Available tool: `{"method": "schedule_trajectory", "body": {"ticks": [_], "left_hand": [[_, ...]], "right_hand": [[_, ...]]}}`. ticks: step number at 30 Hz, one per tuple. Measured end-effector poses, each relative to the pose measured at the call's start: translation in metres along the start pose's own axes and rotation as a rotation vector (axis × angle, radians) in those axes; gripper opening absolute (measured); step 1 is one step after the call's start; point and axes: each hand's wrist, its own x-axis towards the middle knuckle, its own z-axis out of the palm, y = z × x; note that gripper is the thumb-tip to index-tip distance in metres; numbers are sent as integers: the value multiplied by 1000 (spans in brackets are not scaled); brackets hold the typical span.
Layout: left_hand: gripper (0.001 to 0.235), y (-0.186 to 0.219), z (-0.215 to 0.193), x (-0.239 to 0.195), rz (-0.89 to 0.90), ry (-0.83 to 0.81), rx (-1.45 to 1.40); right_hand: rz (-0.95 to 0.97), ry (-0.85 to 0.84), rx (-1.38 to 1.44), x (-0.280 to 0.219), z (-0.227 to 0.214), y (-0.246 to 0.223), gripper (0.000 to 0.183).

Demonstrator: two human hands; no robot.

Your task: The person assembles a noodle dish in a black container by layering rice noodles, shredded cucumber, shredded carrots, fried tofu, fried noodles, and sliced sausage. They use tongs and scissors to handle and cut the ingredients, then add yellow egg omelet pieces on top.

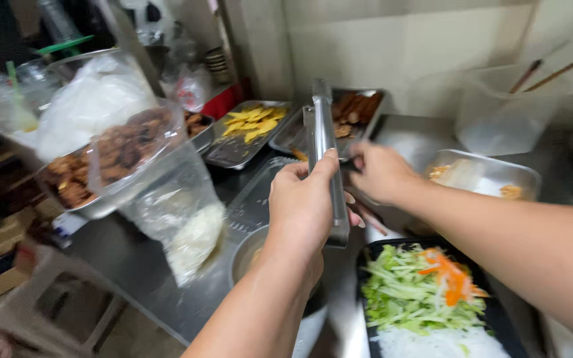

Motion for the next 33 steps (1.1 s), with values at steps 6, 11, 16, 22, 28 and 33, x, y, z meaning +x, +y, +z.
{"method": "schedule_trajectory", "body": {"ticks": [6, 11, 16, 22, 28, 33], "left_hand": [[53, 0, 60, -14, -17, -92, -5], [60, -10, 146, -52, 96, -470, -46], [58, -34, 249, -77, 93, -690, 118], [26, -78, 421, -66, -255, -1004, 389], [24, -116, 505, -29, -178, -795, 586], [23, -129, 529, -23, -148, -653, 628]], "right_hand": [[539, -76, 812, -65, -118, -3, 59], [448, -281, 1215, -139, -203, 32, 49], [873, 349, 917, -194, -295, 85, 46], [965, 507, 613, -256, -378, 192, 44], [1011, 455, 662, -260, -380, 242, 48], [953, 414, 618, -273, -378, 230, 51]]}}
